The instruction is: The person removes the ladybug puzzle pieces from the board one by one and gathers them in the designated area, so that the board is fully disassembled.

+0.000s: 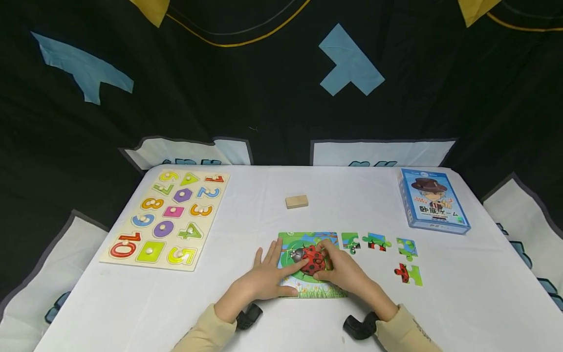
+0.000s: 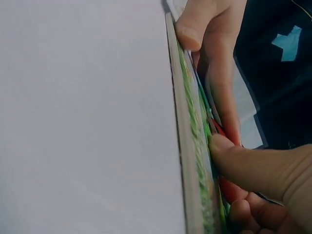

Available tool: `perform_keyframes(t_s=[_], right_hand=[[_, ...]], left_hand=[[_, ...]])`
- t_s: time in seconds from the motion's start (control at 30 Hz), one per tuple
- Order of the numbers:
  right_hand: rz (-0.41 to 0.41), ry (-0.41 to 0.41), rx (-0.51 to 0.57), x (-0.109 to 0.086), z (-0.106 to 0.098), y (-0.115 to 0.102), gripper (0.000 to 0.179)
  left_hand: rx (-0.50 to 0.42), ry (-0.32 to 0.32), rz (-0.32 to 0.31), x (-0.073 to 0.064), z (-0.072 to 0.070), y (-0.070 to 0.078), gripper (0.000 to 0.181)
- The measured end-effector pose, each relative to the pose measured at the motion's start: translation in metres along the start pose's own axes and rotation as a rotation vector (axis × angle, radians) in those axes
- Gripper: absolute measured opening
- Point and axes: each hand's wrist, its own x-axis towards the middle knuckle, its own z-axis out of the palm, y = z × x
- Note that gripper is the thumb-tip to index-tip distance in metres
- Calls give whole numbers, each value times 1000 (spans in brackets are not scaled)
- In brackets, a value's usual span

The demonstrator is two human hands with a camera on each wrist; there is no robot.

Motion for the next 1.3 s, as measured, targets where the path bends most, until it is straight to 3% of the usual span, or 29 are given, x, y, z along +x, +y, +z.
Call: perform_keyframes(t_s=[0.2, 0.33, 0.63, 0.83, 1.03, 1.17, 1.3], right_hand=[[11, 36, 24, -2, -2, 2, 45], [53, 80, 34, -10, -17, 7, 45], [186, 149, -52, -61, -77, 32, 46], [286, 111, -77, -80, -87, 50, 43], [242, 102, -138, -73, -79, 50, 43], [143, 113, -176, -55, -68, 33, 41], [14, 51, -204, -33, -46, 12, 39]], left_hand=[[1, -11, -7, 0, 1, -1, 69], [-1, -11, 1, 1, 1, 0, 70], [-25, -11, 2, 1, -1, 1, 71], [-54, -8, -3, 1, 2, -1, 73], [-73, 3, -9, 2, 4, -5, 79], [-82, 26, -10, 2, 4, -5, 85], [-81, 29, -12, 2, 3, -4, 87]])
